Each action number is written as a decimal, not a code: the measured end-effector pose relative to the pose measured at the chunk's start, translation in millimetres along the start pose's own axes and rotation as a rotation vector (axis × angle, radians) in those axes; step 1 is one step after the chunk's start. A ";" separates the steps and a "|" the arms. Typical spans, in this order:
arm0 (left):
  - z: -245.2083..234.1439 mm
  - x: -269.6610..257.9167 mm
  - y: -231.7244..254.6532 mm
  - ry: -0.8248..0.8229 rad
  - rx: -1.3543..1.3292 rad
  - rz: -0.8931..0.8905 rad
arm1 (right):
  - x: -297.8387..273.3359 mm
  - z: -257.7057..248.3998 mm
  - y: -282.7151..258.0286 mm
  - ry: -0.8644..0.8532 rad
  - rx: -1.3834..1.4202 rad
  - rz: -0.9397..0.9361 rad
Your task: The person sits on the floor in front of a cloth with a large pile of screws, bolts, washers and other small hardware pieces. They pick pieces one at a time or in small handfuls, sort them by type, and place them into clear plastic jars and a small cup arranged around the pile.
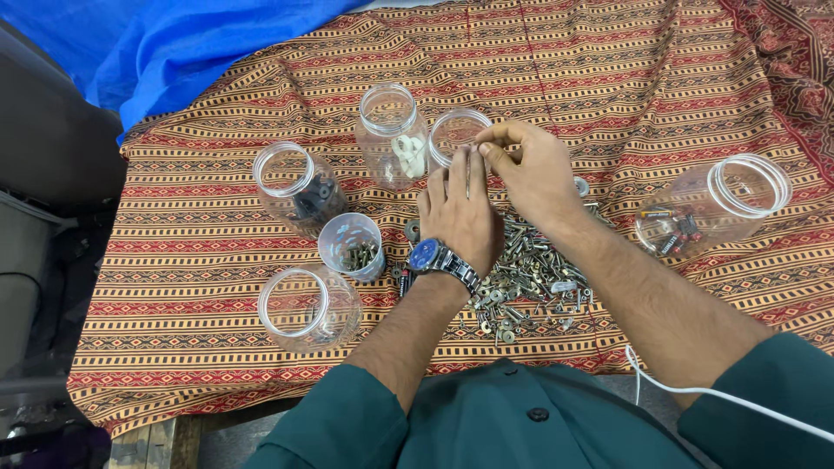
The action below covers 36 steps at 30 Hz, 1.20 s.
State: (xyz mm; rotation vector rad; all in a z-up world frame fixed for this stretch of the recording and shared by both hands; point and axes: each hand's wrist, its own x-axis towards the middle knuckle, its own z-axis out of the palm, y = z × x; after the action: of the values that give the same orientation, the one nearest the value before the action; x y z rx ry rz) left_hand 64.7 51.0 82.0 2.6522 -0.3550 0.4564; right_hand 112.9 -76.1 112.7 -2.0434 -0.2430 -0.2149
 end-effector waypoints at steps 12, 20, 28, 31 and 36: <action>5.4 -2.8 0.0 -0.011 -0.028 -0.024 | 5.9 0.1 -2.8 0.054 -0.336 -0.102; 2.2 -12.5 10.0 0.026 -0.099 -0.014 | -6.4 -3.0 4.7 0.103 -0.188 -0.144; 25.9 -49.7 31.3 -0.105 -0.189 0.098 | -66.1 -26.9 53.1 0.011 -0.304 0.037; 40.2 -64.4 29.0 -0.274 -0.175 0.118 | -98.1 -44.4 68.0 -0.118 -0.506 0.135; 58.3 -81.1 28.5 -0.569 -0.109 0.089 | -135.8 -66.8 80.0 -0.320 -0.713 0.225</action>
State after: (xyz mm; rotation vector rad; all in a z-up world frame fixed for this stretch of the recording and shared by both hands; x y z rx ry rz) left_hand -3.2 14.1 12.6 2.6214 -0.6461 -0.3003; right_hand -0.3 -182.8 41.0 -2.7915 -0.1379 0.2020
